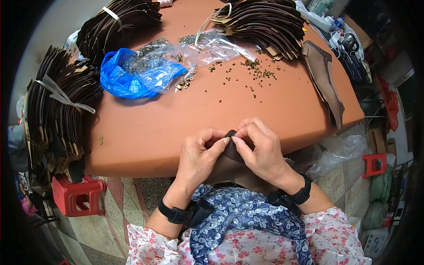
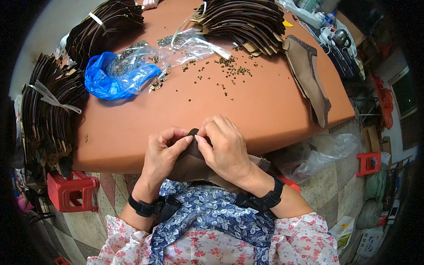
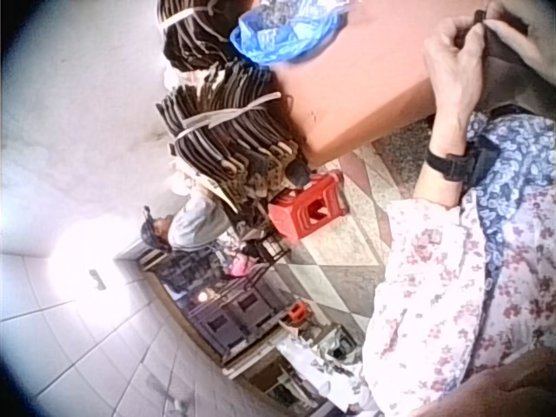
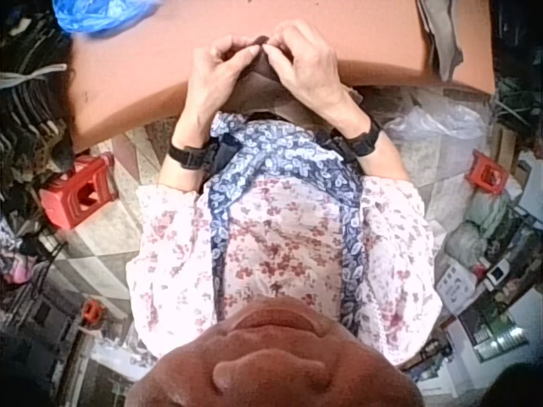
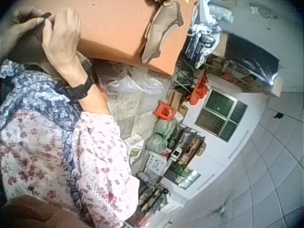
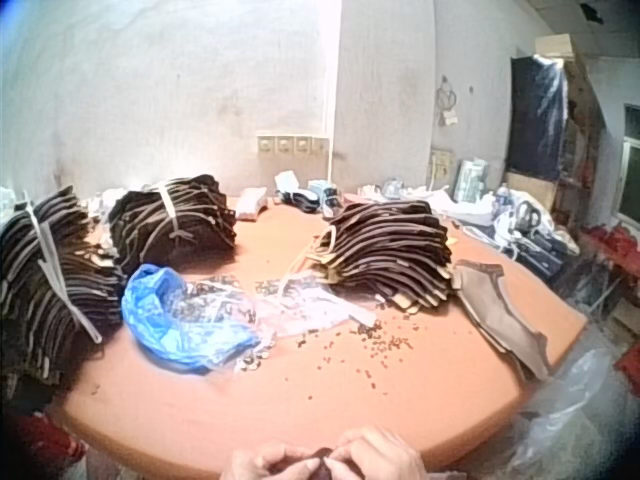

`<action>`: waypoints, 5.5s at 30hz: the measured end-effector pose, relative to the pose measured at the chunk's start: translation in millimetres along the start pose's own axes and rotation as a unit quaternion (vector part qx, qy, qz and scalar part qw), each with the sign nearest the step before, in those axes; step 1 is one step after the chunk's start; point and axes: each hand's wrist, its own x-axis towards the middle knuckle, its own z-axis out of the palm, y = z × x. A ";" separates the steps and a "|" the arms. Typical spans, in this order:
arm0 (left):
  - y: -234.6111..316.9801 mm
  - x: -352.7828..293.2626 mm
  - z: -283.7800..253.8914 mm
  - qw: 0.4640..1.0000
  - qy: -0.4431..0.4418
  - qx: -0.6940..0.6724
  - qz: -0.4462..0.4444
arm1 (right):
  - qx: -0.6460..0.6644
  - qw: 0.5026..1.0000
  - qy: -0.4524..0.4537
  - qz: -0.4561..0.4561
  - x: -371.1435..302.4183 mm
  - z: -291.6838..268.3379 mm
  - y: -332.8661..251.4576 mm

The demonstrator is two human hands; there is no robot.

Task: Manual assembly and inspection of leather shoe upper components at a workstation.

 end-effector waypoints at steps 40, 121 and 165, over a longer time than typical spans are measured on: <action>-5.8 -3.7 -0.4 0.993 0.016 0.046 0.111 | 0.114 0.991 -0.020 0.062 -5.3 -2.1 -3.0; 4.8 -4.7 4.8 0.999 -0.013 0.030 -0.011 | -0.052 0.996 0.034 -0.069 -9.1 -0.1 0.3; 45.4 -86.2 34.4 0.941 0.031 0.226 0.250 | 0.232 0.961 -0.064 0.140 -56.1 -59.6 -39.6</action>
